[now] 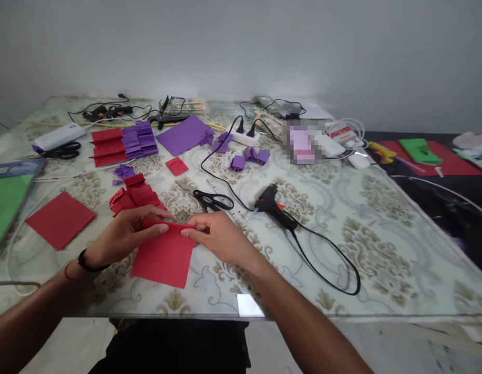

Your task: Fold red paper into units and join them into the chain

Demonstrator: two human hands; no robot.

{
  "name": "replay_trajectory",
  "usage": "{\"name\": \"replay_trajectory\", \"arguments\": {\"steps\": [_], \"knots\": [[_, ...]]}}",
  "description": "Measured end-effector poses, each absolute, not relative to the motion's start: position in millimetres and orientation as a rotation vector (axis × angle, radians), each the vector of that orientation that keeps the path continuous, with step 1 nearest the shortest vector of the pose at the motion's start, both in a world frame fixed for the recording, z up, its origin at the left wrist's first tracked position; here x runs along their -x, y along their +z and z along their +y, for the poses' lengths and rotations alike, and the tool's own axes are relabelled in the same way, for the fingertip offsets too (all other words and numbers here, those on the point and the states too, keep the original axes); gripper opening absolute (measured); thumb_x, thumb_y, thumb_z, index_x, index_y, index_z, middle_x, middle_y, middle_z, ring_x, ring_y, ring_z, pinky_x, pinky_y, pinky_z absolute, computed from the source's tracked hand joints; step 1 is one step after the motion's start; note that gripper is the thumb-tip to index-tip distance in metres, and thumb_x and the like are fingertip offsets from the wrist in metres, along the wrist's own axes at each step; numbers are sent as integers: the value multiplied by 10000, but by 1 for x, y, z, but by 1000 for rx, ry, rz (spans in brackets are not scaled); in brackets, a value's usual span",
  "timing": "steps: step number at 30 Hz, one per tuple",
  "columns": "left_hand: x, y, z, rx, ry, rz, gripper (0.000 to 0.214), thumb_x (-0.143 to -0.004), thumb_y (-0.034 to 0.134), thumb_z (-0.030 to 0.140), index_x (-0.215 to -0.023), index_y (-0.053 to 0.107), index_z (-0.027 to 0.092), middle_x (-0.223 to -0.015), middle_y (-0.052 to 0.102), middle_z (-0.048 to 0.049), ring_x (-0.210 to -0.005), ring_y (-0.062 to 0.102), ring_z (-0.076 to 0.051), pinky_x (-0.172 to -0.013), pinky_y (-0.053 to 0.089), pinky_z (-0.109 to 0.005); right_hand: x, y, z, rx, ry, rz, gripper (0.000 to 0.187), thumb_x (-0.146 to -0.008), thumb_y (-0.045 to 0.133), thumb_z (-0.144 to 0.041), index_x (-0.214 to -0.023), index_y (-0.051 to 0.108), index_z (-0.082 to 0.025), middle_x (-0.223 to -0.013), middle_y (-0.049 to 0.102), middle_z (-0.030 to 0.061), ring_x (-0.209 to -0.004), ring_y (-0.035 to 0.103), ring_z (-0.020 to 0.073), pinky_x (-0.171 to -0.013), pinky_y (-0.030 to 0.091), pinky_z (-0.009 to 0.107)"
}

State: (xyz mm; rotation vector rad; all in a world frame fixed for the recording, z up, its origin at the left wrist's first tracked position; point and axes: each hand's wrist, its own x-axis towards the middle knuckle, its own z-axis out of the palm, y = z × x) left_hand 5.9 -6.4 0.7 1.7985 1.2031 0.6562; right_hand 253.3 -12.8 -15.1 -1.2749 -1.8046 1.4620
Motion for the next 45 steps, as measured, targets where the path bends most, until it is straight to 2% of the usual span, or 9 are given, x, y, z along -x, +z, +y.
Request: {"name": "replay_trajectory", "arguments": {"steps": [4,12,19,26,29,35,39,41,45], "knots": [[-7,1,-7,-1707,635,1212,274,-941,700,428,-922,828,187,-821,796,-42,-743,690,-188,-604,489,-238,-254,-15,-13,1294,1455,-1835,261,-947,672,-416,-832,750,-195,-624,490,-47,-562,373,109,-519,255,260],[-11,1,-9,-1617,673,1191,306,-933,703,432,-891,822,153,-787,783,-52,-674,666,-168,-539,465,-215,-255,-13,-12,1324,1418,-1860,250,-943,674,-400,-837,762,-192,-621,512,-44,-565,387,108,-523,261,257],[-4,-6,-4,-1594,598,1116,342,-912,747,441,-1112,807,170,-948,810,-64,-805,711,-196,-616,525,-229,-260,-11,-10,1334,1445,-1832,255,-931,672,-415,-865,766,-187,-655,587,-22,-575,445,118,-531,301,257],[-7,-4,-7,-1619,595,1100,300,-933,716,419,-1078,808,173,-916,799,-50,-797,701,-192,-645,520,-244,-259,-14,-11,1281,1414,-1850,215,-931,691,-397,-940,777,-200,-738,701,12,-616,553,143,-552,372,256],[-11,-6,-9,-1734,567,1099,252,-938,696,356,-1083,800,179,-908,787,-33,-759,664,-164,-624,479,-229,-251,-14,-14,1200,1391,-1827,207,-934,699,-385,-971,775,-197,-749,719,13,-661,589,149,-612,431,257],[-12,-13,-11,-1780,494,1115,311,-936,695,363,-1178,754,177,-757,702,17,-559,483,-109,-511,365,-218,-241,-17,-17,1187,1351,-1799,211,-941,674,-342,-834,752,-178,-644,619,-20,-585,497,118,-556,369,247],[-13,-9,-11,-1795,536,1054,230,-985,628,349,-1046,766,176,-865,744,-15,-685,587,-131,-586,434,-215,-241,-19,-18,1179,1356,-1801,209,-933,684,-336,-815,754,-178,-639,624,-18,-585,504,118,-554,373,244],[-15,-6,-12,-1793,565,1037,259,-1015,576,344,-961,760,169,-848,736,-21,-730,617,-142,-608,454,-215,-241,-19,-18,1179,1362,-1797,210,-929,689,-337,-807,750,-177,-635,631,-16,-584,516,119,-560,387,242],[-14,1,-11,-1758,614,1078,306,-1025,568,386,-905,735,159,-771,697,-13,-675,598,-138,-559,441,-212,-246,-13,-15,1151,1399,-1745,223,-918,703,-359,-802,743,-173,-669,671,-1,-618,568,130,-607,437,250]]}}
